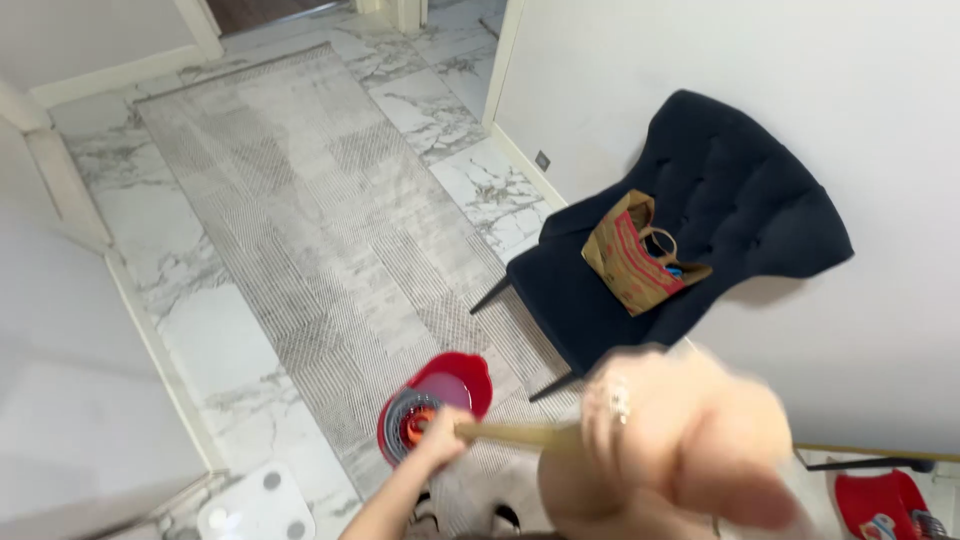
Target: Mop the tiled floor using a mop and bucket.
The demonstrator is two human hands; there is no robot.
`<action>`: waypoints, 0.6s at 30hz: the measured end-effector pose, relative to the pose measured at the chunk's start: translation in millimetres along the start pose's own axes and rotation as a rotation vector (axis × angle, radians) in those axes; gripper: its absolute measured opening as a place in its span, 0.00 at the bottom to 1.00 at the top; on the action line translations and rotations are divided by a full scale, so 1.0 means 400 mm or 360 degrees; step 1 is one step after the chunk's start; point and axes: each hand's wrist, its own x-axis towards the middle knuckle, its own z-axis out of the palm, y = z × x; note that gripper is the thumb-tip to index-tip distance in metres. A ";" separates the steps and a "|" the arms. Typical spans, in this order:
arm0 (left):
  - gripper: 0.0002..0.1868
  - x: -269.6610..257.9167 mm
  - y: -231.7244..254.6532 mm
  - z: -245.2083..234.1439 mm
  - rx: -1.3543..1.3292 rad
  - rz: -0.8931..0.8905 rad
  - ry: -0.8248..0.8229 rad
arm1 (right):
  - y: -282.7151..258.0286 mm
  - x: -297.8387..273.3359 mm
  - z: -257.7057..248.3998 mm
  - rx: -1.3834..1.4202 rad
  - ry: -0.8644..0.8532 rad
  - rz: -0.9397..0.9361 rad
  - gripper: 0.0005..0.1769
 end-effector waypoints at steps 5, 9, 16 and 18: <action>0.05 0.011 0.211 0.009 -0.0031 0.0002 0.0857 | 0.211 -0.093 -0.128 -0.0527 0.0655 0.0352 0.05; 0.14 -0.047 0.289 0.050 0.0235 0.0336 0.1219 | 0.467 -0.429 -0.294 -0.0668 0.0416 0.1062 0.19; 0.16 -0.164 0.407 0.153 0.0252 0.0213 0.1074 | 0.275 -0.479 -0.269 -0.0456 0.0320 0.0843 0.17; 0.15 -0.201 0.522 0.134 0.0111 0.0287 0.1020 | 0.231 -0.456 -0.249 -0.0137 0.0380 0.0654 0.16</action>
